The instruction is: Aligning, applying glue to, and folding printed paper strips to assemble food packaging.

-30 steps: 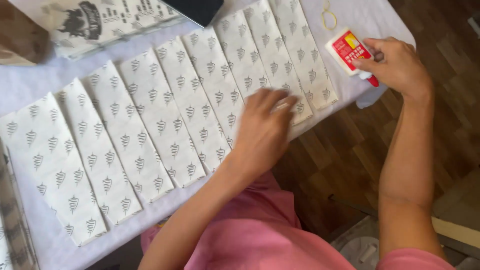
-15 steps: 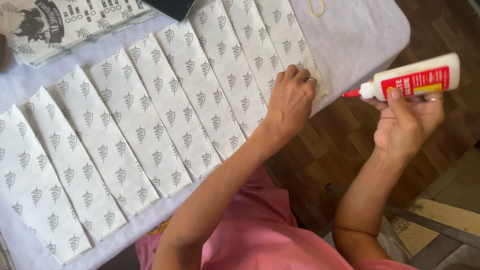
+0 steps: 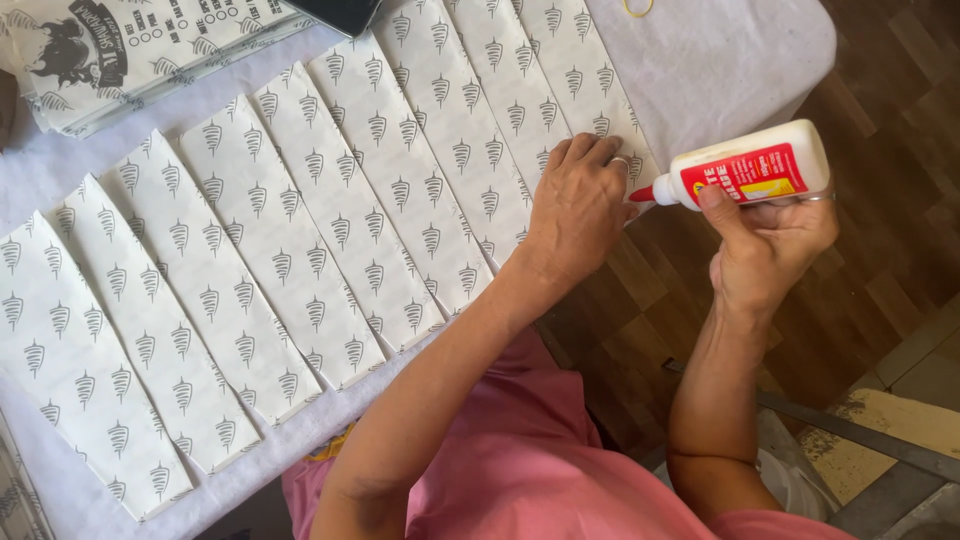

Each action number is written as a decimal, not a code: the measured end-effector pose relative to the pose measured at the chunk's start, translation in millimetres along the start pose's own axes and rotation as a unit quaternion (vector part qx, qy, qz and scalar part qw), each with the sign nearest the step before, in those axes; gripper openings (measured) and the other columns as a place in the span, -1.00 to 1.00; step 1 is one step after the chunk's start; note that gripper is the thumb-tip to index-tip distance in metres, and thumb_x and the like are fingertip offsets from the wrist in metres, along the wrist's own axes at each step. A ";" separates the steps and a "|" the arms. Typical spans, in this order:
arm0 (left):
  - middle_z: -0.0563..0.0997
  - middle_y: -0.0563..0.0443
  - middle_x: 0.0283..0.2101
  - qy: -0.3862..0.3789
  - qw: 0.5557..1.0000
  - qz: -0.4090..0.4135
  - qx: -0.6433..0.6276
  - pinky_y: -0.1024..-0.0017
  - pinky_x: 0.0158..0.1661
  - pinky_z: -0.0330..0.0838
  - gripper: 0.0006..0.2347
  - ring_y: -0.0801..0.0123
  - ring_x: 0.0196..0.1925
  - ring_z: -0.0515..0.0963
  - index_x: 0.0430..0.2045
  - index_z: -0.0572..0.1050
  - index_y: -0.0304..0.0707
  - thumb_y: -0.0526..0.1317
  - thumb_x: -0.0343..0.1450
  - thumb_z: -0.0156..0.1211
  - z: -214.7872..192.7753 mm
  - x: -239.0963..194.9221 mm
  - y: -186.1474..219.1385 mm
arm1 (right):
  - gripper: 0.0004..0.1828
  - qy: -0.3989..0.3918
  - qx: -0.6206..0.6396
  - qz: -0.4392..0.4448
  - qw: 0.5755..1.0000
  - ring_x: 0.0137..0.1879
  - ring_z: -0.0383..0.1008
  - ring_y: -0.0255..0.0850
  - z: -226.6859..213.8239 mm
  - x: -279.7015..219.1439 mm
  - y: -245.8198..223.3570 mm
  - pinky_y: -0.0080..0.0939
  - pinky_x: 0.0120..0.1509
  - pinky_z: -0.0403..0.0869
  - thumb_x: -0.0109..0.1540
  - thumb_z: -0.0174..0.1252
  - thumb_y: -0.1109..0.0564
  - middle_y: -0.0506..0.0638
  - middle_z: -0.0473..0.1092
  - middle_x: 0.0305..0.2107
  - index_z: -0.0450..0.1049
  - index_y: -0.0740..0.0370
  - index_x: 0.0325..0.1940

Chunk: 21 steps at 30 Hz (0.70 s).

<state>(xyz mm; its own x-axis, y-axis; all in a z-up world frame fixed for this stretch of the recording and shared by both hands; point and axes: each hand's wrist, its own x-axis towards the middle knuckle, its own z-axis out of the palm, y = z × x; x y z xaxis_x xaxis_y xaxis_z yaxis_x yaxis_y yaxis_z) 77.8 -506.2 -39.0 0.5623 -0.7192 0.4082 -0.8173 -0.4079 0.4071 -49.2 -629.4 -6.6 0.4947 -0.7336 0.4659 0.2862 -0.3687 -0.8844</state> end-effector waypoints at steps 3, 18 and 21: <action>0.60 -0.08 0.04 0.009 1.000 0.016 0.000 0.25 0.15 0.35 -0.58 0.08 0.04 0.49 -0.41 0.63 -0.26 -0.04 0.02 0.65 -2.1 -1.9 -2.9 | -0.48 0.022 -0.010 -0.018 1.000 -0.04 0.61 0.09 -3.9 4.5 4.2 0.05 0.00 0.73 0.15 0.52 0.51 0.39 0.50 -0.14 0.37 0.44 0.04; 0.60 -0.17 0.07 -0.006 0.999 0.033 -0.036 0.16 0.31 0.24 -0.54 0.02 0.08 0.50 -0.29 0.63 -0.33 -0.06 0.05 0.63 -9.2 -1.5 -8.3 | -0.49 0.006 -0.002 -0.065 0.998 0.02 0.59 0.19 -7.4 9.8 11.0 0.12 0.07 0.72 0.20 0.45 0.59 0.44 0.48 -0.09 0.36 0.50 0.12; 0.59 -0.13 0.08 -0.005 0.999 0.025 -0.039 0.07 0.36 0.22 -0.52 0.01 0.10 0.49 -0.26 0.63 -0.33 -0.06 0.05 0.64 -4.4 -2.5 -8.2 | -0.49 0.026 0.003 -0.069 0.997 0.05 0.55 0.11 -9.8 17.7 14.5 0.16 0.11 0.71 0.19 0.49 0.52 0.37 0.47 -0.07 0.36 0.44 0.09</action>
<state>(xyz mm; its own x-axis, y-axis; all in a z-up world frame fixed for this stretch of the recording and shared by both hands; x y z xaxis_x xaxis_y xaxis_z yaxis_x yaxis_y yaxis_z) 83.6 -498.6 -39.7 0.5190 -0.7440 0.4209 -0.8320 -0.3268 0.4484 -44.3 -653.4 -11.5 0.4070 -0.7055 0.5802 0.3539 -0.4638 -0.8122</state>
